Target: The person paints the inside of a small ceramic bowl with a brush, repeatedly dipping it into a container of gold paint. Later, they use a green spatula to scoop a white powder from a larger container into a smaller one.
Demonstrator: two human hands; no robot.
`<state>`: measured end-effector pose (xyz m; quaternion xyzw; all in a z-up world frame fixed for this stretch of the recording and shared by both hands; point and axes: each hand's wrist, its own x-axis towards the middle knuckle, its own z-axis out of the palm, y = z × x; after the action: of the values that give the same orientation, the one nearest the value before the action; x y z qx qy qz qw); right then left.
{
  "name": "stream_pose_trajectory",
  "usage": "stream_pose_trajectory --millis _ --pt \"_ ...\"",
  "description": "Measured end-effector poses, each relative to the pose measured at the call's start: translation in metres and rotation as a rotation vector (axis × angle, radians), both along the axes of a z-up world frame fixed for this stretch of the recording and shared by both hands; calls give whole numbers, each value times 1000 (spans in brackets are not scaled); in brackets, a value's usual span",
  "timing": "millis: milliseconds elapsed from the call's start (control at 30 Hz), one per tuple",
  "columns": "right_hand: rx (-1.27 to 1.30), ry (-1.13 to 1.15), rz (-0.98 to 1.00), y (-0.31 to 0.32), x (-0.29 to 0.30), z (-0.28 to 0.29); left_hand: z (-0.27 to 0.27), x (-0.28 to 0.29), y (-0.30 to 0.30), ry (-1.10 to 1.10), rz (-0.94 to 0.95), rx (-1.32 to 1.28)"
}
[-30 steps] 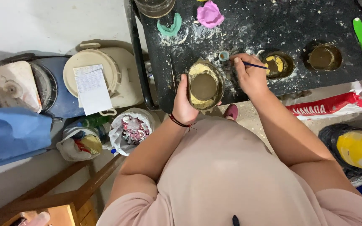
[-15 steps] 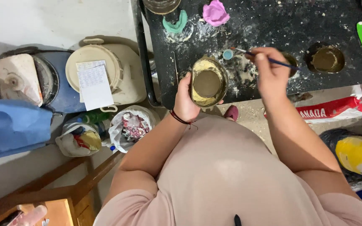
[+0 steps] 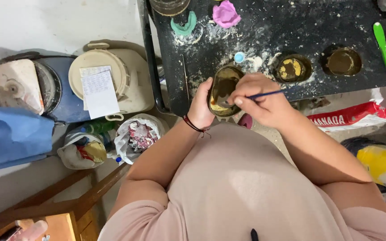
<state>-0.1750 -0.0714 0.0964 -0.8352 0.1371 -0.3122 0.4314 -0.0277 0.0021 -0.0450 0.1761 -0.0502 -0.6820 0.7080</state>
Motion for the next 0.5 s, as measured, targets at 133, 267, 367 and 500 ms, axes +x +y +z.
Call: stream_pose_trajectory --millis 133,267,367,500 --pt "-136 -43 -229 -13 -18 -28 -3 -1 0 -25 -16 -11" --pt "4 -13 -71 0 -21 -27 -4 2 3 -65 -30 -19" --pt "-126 -1 -141 -9 -28 -24 -4 3 1 -92 -47 -31" --pt "33 -1 -17 11 -21 -1 -53 7 -4 -114 -53 -16"
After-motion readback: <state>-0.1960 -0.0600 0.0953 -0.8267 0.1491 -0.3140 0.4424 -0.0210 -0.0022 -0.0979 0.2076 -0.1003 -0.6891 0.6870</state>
